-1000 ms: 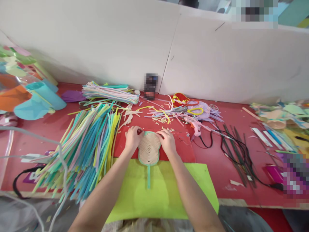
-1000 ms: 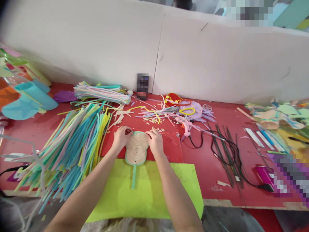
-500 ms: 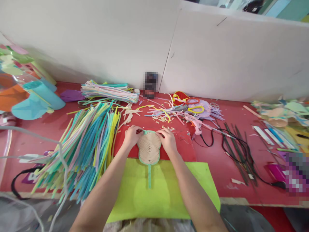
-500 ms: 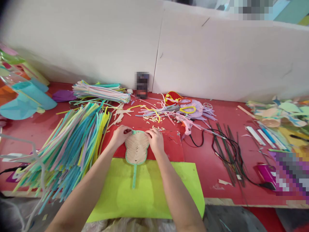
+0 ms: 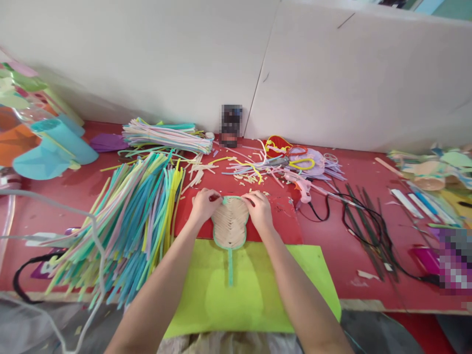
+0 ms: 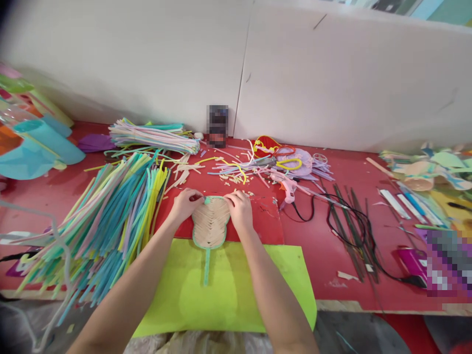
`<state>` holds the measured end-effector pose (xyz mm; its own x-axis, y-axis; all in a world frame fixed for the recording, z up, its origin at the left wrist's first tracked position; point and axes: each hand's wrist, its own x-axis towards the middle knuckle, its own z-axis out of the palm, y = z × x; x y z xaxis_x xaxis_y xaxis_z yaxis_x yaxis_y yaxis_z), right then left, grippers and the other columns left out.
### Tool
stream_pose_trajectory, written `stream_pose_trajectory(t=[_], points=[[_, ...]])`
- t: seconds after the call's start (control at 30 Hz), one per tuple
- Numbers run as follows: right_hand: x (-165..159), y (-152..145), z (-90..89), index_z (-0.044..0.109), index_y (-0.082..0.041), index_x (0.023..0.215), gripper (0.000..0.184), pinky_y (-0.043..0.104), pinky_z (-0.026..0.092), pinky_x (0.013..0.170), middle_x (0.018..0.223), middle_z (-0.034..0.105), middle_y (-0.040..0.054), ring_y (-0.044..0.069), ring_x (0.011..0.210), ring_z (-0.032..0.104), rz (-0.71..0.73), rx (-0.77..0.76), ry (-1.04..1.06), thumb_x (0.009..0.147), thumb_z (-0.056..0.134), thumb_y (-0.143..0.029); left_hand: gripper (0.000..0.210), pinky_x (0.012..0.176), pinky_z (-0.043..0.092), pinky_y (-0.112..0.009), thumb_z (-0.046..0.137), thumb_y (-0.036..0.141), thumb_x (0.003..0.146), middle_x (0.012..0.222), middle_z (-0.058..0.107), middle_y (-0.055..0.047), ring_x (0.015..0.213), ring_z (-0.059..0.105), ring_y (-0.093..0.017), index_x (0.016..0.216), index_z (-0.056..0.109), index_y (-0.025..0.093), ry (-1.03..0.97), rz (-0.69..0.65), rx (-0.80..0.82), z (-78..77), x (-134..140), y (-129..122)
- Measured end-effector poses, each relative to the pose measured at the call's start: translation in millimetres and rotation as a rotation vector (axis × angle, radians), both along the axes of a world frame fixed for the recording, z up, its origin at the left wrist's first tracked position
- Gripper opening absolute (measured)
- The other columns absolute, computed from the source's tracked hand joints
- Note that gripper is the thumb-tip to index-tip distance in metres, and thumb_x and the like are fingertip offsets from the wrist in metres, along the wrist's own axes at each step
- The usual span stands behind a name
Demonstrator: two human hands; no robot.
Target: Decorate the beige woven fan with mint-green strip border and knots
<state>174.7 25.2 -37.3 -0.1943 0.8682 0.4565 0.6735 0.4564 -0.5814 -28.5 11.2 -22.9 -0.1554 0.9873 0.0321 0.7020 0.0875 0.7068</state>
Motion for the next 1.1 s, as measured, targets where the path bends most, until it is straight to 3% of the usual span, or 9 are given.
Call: stream_pose_trajectory(t=[0.27,0.53,0.87,1.1], points=[[-1.0,1.2,-1.9,0.068,-0.022,0.091,0.016,0.033,0.044,0.085,0.089,0.063,0.0055,0.02,0.088,0.058,-0.011,0.005,-0.008,0.088,0.054,-0.029,0.007,0.083,0.036,-0.037,0.064,0.028,0.076,0.089,0.063,-0.003,0.089,0.056,-0.021,0.081,0.065,0.023,0.098,0.033,0.048,-2.0,6.6,-3.4],[-0.8,2.5,-5.0,0.069,-0.022,0.089,0.014,0.033,0.044,0.085,0.088,0.064,0.0047,0.019,0.087,0.059,-0.026,0.012,-0.011,0.086,0.058,-0.029,0.012,0.081,0.039,-0.033,0.066,0.022,0.074,0.089,0.064,-0.001,0.09,0.057,-0.018,0.087,0.066,0.024,0.02,-0.076,0.025,3.5,1.2,-3.1],[-2.5,-0.1,-3.6,0.07,-0.022,0.09,0.013,0.032,0.045,0.084,0.088,0.065,0.0048,0.019,0.088,0.059,0.014,-0.016,0.026,0.084,0.06,-0.029,0.018,0.083,0.041,-0.034,0.067,0.022,0.072,0.092,0.063,-0.002,0.091,0.057,-0.02,0.091,0.065,0.023,0.011,-0.049,0.033,2.1,1.9,-5.1],[-5.7,0.0,-3.0,0.07,-0.022,0.093,0.015,0.033,0.044,0.084,0.087,0.065,0.0043,0.019,0.086,0.058,-0.019,0.006,0.025,0.086,0.058,-0.028,0.009,0.083,0.041,-0.033,0.065,0.023,0.074,0.09,0.062,-0.001,0.089,0.057,-0.018,0.083,0.067,0.024,-0.051,-0.044,0.059,-1.1,2.5,-3.3]])
